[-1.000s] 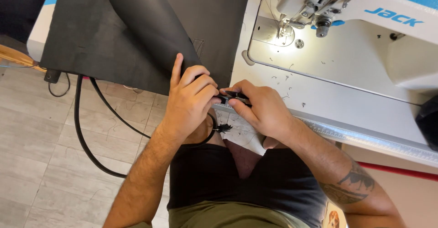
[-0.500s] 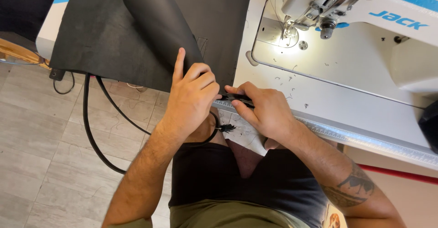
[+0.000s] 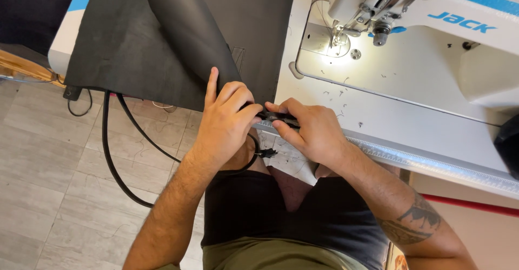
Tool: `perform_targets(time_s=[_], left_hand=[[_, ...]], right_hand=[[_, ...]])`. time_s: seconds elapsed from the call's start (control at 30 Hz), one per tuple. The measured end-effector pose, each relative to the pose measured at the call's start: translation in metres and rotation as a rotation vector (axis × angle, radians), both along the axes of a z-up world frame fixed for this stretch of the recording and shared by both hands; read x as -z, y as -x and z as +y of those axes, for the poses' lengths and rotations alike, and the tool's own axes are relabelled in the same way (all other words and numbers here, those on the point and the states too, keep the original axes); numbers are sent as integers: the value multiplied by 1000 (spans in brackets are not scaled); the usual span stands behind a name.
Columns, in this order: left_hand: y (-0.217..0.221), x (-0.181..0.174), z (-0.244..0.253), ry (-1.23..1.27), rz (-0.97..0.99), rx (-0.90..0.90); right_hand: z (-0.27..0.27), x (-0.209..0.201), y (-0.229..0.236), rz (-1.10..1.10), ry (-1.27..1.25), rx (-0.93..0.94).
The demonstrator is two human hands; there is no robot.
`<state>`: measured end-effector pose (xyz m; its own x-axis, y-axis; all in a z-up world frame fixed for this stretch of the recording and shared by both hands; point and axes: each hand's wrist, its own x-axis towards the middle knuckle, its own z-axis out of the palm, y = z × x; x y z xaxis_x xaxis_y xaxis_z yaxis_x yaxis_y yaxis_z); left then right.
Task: Trimming excess threads from a leather piece using thread snips at a sewing station
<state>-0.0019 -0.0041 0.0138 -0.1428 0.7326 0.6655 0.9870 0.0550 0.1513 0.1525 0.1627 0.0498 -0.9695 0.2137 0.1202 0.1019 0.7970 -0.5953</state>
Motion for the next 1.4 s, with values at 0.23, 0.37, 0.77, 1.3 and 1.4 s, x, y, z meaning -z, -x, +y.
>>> perform_targets(time_s=[0.23, 0.37, 0.77, 1.3, 1.4], left_hand=[[0, 4, 1, 33, -28, 43], [2, 6, 3, 2, -51, 80], [4, 0, 2, -104, -46, 98], [-3, 8, 3, -64, -47, 28], [-4, 7, 3, -70, -56, 27]], right_hand=[[3, 9, -2, 11, -3, 4], [2, 10, -2, 43, -25, -4], [-5, 0, -3, 36, -98, -11], [2, 9, 6, 181, -38, -79], [3, 8, 7, 211, -78, -78]])
